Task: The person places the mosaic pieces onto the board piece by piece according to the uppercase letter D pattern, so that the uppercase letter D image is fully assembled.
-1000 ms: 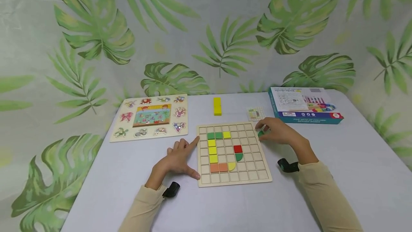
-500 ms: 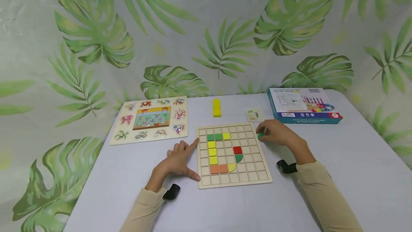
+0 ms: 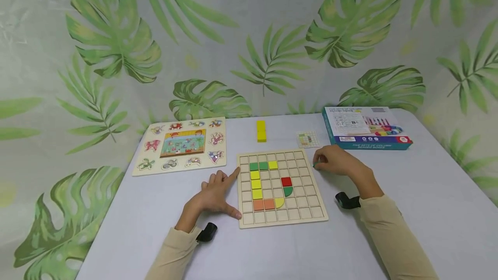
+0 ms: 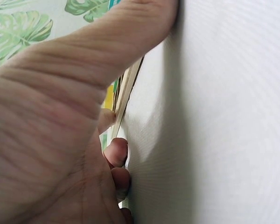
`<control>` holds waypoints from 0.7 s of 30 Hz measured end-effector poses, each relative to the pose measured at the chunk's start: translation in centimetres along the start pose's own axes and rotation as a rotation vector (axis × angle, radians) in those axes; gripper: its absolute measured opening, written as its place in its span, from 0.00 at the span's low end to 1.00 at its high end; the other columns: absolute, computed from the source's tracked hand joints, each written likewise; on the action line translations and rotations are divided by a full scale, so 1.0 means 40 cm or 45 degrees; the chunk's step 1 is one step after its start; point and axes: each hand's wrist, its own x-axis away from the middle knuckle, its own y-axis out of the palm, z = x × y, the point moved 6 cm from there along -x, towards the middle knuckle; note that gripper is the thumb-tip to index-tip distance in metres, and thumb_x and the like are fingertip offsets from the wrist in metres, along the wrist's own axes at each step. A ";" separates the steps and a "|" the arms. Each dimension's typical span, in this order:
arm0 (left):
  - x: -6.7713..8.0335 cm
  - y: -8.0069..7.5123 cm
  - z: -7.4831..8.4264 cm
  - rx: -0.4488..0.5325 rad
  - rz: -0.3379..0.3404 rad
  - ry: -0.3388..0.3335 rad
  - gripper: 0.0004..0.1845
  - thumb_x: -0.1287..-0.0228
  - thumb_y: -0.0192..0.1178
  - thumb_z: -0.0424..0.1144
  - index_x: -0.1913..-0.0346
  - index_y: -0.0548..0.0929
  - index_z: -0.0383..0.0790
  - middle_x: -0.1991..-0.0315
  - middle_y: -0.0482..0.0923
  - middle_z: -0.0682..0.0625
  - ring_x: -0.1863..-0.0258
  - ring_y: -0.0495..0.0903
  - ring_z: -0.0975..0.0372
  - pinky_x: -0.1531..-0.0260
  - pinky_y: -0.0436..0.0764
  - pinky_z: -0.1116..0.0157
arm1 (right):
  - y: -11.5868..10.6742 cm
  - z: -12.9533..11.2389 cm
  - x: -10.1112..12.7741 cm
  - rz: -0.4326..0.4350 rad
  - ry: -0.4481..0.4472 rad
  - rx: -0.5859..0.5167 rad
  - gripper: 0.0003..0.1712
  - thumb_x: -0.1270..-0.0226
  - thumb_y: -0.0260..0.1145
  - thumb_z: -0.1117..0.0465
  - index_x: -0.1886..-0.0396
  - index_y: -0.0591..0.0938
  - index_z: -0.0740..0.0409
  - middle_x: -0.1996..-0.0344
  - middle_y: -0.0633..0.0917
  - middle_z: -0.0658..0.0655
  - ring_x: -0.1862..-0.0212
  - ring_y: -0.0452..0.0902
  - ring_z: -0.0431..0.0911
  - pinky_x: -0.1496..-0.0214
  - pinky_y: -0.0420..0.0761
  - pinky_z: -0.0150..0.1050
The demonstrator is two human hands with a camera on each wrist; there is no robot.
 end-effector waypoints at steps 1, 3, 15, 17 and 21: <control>0.000 -0.001 0.001 0.010 -0.001 -0.003 0.73 0.69 0.82 0.63 0.19 0.51 0.47 0.58 0.57 0.50 0.59 0.56 0.55 0.66 0.52 0.60 | -0.002 -0.001 0.001 -0.005 0.002 -0.007 0.05 0.36 0.70 0.64 0.63 0.87 0.61 0.75 0.79 0.51 0.71 0.69 0.42 0.66 0.70 0.38; -0.001 -0.001 0.000 0.022 -0.008 -0.011 0.72 0.69 0.82 0.62 0.19 0.51 0.47 0.57 0.57 0.49 0.59 0.56 0.56 0.65 0.52 0.60 | -0.005 0.000 0.002 -0.007 0.007 -0.015 0.06 0.34 0.69 0.64 0.62 0.87 0.63 0.73 0.81 0.52 0.70 0.69 0.42 0.66 0.71 0.38; -0.003 0.001 -0.005 0.021 0.010 -0.006 0.73 0.70 0.82 0.63 0.19 0.50 0.49 0.57 0.57 0.50 0.59 0.56 0.55 0.66 0.52 0.60 | -0.022 -0.037 -0.002 0.062 -0.072 0.016 0.08 0.31 0.67 0.62 0.58 0.89 0.58 0.76 0.79 0.48 0.74 0.66 0.40 0.70 0.68 0.35; -0.005 0.004 -0.007 0.021 0.003 -0.012 0.73 0.70 0.83 0.62 0.19 0.50 0.49 0.57 0.57 0.50 0.58 0.56 0.55 0.66 0.52 0.60 | -0.022 -0.043 -0.005 0.058 -0.075 0.009 0.08 0.31 0.67 0.62 0.58 0.89 0.58 0.74 0.83 0.49 0.73 0.69 0.40 0.69 0.70 0.36; -0.009 0.011 -0.012 0.023 -0.003 -0.019 0.74 0.71 0.83 0.62 0.19 0.50 0.49 0.58 0.57 0.50 0.59 0.56 0.55 0.66 0.52 0.59 | -0.019 -0.050 -0.007 0.046 -0.071 -0.006 0.09 0.31 0.68 0.61 0.56 0.89 0.59 0.67 0.88 0.50 0.69 0.75 0.39 0.64 0.76 0.37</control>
